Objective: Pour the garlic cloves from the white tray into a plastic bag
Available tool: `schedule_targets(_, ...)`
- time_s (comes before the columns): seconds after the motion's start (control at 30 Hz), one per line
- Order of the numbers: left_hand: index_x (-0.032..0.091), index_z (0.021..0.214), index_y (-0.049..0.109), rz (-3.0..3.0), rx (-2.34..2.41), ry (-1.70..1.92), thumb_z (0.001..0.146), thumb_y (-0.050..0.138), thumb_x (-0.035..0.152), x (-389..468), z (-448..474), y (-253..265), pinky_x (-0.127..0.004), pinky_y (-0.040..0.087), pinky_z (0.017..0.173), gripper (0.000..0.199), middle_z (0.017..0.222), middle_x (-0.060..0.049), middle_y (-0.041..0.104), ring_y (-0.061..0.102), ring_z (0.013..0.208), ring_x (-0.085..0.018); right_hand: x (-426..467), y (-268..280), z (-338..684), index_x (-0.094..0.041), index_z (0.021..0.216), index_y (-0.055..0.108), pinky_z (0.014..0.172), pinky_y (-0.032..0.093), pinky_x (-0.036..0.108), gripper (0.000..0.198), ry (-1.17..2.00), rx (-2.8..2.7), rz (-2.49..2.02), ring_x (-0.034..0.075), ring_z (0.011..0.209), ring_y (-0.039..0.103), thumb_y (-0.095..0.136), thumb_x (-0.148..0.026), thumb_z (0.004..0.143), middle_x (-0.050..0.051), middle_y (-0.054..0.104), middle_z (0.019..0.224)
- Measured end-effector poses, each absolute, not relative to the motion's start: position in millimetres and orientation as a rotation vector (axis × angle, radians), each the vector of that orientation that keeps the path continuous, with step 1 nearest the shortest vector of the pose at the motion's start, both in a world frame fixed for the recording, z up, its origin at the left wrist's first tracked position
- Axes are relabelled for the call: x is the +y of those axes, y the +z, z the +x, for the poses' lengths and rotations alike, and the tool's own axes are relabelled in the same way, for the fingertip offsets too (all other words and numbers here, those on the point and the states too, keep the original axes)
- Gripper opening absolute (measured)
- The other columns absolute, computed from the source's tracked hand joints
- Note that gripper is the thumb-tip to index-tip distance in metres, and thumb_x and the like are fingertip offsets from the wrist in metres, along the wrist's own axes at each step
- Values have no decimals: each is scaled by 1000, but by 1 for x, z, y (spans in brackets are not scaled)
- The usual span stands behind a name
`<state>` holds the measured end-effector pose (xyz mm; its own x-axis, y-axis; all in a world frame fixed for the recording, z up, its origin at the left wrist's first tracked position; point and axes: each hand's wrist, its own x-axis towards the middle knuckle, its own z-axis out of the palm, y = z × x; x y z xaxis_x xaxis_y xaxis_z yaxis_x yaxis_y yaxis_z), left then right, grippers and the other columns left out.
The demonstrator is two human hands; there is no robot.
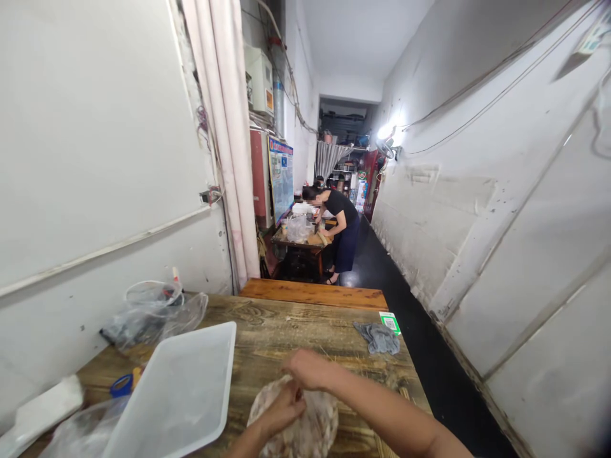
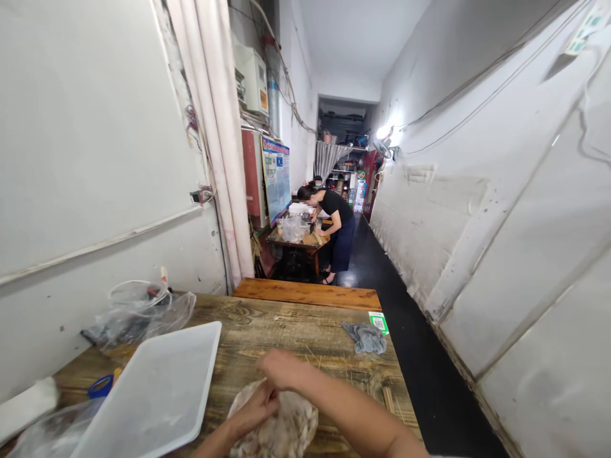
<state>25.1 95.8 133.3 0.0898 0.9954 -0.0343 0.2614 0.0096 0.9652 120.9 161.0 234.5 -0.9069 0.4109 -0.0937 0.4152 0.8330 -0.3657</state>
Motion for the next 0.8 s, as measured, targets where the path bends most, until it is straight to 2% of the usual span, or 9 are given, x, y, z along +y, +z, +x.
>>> schedule_targets(0.1,20,66,52,1210,1331,980,66,48,65,97,22,122,-30,36,56,45,55,2,40,37,54,-13,171,226,110,-19,97,68,70,45,24,30,-513,3029,670,19,83,62,56,-15,70,6,69,93)
schedule_targets(0.17,20,62,47,1025,1304,1035,66,41,73,98,17,117,-26,28,48,54,49,6,30,27,46,-10,174,222,114,-17,102,67,68,46,26,31,-445,2997,800,22,85,63,57,-27,74,10,68,98)
schedule_targets(0.23,19,61,45,941,1252,1047,64,46,75,100,13,119,-24,23,46,56,45,8,27,24,42,-7,172,219,125,-15,99,69,66,46,29,34,-392,2863,959,26,85,64,58,-35,74,14,68,97)
schedule_targets(0.4,13,60,53,896,1094,977,64,60,65,101,7,141,-22,24,46,53,47,3,45,35,43,-6,146,205,152,-18,80,72,63,41,24,23,-564,2835,1181,21,76,65,50,-24,78,9,71,81)
schedule_targets(0.5,11,70,61,1017,1059,910,63,67,55,99,5,150,-21,29,49,45,55,1,52,39,47,-7,136,194,162,-16,75,71,55,37,23,19,-714,2808,1191,18,65,62,53,-23,74,7,70,74)
schedule_targets(0.57,11,78,63,1207,1147,844,70,63,44,96,4,153,-22,34,53,34,63,-1,59,47,51,-9,141,188,167,-15,73,70,53,35,22,17,-791,2775,1300,16,62,59,53,-21,73,6,67,69)
schedule_targets(0.67,16,86,65,1714,1351,791,76,52,21,93,5,153,-26,42,68,17,81,-5,66,58,73,-16,159,178,168,-16,81,66,57,37,20,19,-1105,2799,1360,13,66,57,47,-16,78,3,64,72)
schedule_targets(0.73,21,96,64,2138,1429,779,77,45,12,91,5,149,-30,42,80,28,92,-4,67,58,88,-18,169,168,162,-15,77,61,52,37,18,24,-1514,2624,1291,10,56,52,40,-22,87,-1,57,62)
schedule_targets(0.8,22,106,61,2485,1479,828,79,41,8,88,4,143,-32,41,85,36,102,-5,65,56,95,-19,173,158,152,-16,66,52,43,34,17,38,-1849,2296,1350,8,42,43,31,-34,93,-3,46,50)
